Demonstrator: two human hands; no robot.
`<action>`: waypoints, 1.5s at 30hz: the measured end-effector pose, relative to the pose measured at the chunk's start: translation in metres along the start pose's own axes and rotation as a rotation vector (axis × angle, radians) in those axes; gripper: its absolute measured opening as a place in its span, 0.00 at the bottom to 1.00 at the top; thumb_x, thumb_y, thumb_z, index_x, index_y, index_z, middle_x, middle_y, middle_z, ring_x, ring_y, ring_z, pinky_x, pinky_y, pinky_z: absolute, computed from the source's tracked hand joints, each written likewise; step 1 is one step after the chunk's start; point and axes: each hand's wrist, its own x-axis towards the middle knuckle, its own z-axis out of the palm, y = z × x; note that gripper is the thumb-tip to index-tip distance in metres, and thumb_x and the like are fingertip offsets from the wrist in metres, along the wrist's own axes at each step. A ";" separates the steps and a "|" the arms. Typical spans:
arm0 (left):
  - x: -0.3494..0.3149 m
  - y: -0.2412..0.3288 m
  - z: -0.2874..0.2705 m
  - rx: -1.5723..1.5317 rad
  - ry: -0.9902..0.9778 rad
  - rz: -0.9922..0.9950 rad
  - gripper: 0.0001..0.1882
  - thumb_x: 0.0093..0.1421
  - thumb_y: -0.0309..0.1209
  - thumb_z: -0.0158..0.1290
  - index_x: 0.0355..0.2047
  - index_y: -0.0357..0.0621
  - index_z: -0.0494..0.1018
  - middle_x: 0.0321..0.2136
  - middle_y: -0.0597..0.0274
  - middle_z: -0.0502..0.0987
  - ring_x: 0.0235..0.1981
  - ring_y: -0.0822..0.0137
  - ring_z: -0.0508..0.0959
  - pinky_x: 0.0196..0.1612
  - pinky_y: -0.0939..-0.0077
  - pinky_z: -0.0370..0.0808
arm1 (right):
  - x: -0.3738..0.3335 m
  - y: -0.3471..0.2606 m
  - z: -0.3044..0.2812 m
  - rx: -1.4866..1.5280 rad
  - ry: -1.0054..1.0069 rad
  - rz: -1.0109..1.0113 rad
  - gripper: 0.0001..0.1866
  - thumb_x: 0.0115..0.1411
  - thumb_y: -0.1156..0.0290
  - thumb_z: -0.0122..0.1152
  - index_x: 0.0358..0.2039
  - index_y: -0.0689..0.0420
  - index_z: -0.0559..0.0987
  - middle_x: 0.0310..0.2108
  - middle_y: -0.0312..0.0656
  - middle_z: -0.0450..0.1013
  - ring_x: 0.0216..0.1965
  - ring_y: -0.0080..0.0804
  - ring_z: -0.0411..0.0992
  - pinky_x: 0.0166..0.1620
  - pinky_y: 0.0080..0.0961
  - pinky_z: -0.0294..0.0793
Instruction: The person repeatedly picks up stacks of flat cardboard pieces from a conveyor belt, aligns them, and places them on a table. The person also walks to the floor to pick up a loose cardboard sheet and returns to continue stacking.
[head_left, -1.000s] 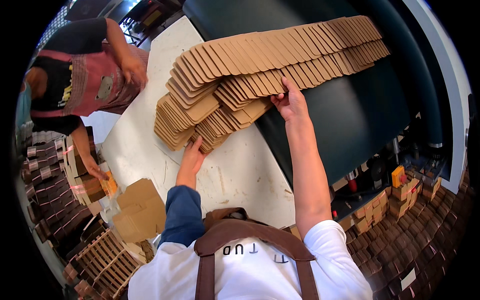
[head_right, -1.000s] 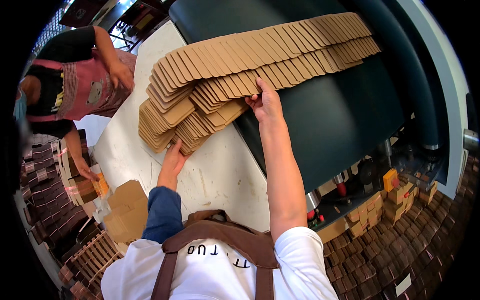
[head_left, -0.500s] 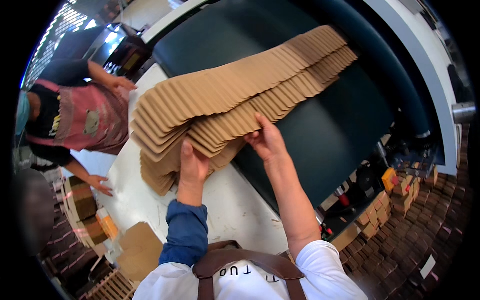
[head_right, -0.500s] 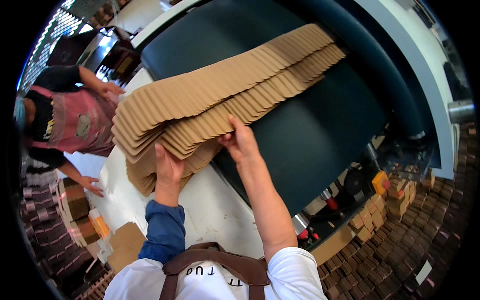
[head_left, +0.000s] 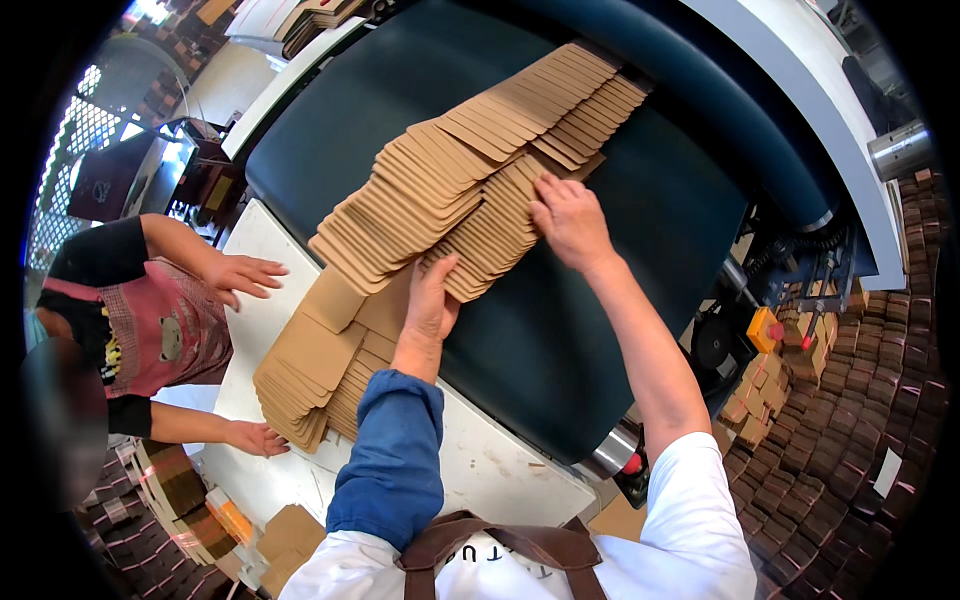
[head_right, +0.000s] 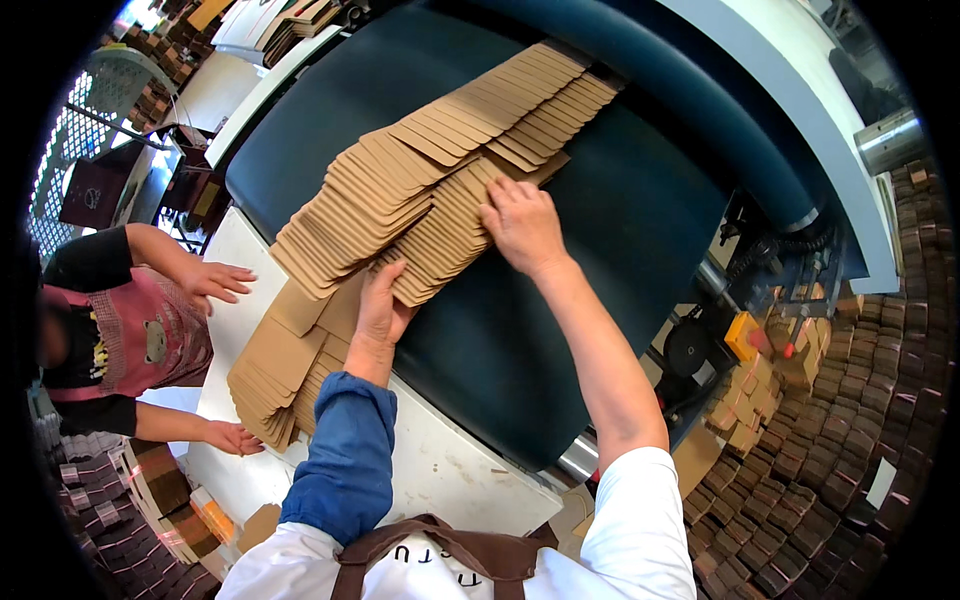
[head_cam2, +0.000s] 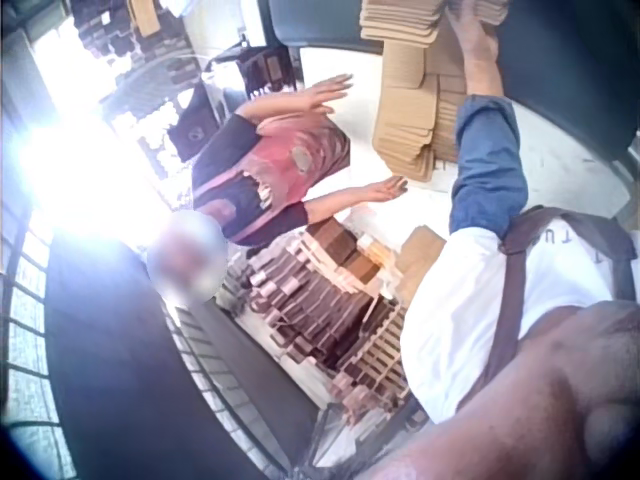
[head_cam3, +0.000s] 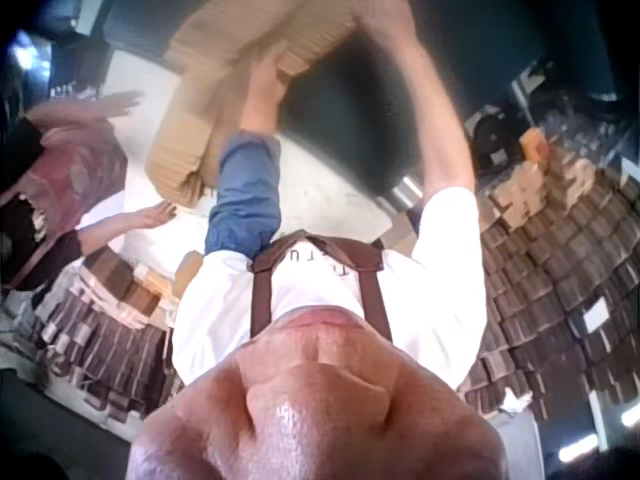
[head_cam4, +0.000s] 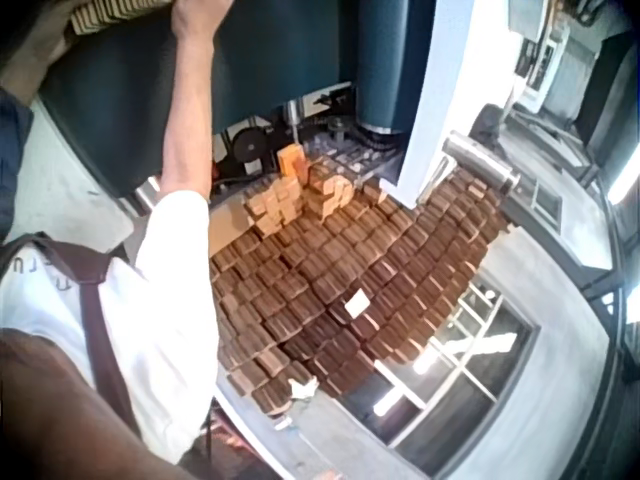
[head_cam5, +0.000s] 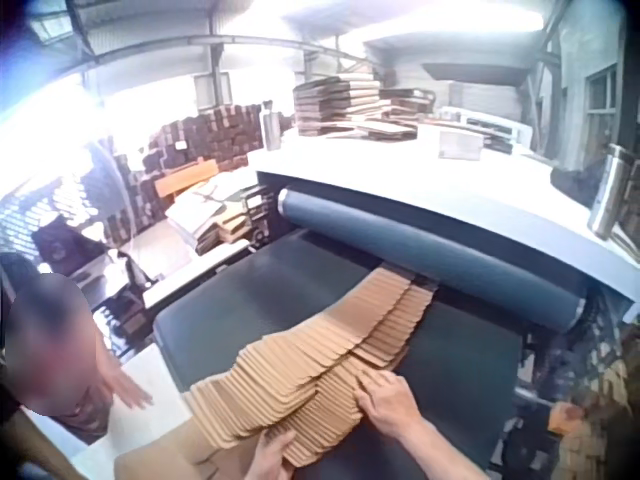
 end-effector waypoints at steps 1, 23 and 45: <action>-0.006 0.001 -0.008 0.026 0.044 0.028 0.24 0.58 0.22 0.47 0.55 0.36 0.59 0.51 0.54 0.68 0.51 0.58 0.71 0.53 0.62 0.71 | -0.004 -0.010 0.000 -0.016 0.004 0.001 0.21 0.57 0.59 0.53 0.45 0.61 0.74 0.50 0.45 0.69 0.47 0.41 0.67 0.48 0.35 0.66; -0.081 0.092 0.030 1.261 -0.194 0.522 0.59 0.44 0.66 0.55 0.66 0.45 0.41 0.58 0.46 0.61 0.48 0.53 0.73 0.43 0.68 0.74 | -0.019 -0.099 -0.079 1.102 -0.308 0.418 0.29 0.66 0.49 0.41 0.61 0.54 0.63 0.47 0.42 0.73 0.47 0.27 0.71 0.46 0.25 0.71; -0.424 0.075 -0.160 1.352 -0.016 0.280 0.41 0.57 0.61 0.44 0.58 0.40 0.60 0.45 0.45 0.73 0.54 0.52 0.68 0.55 0.60 0.66 | -0.304 -0.341 -0.132 0.891 -1.058 0.551 0.45 0.55 0.48 0.58 0.64 0.60 0.52 0.50 0.59 0.68 0.48 0.43 0.71 0.50 0.34 0.70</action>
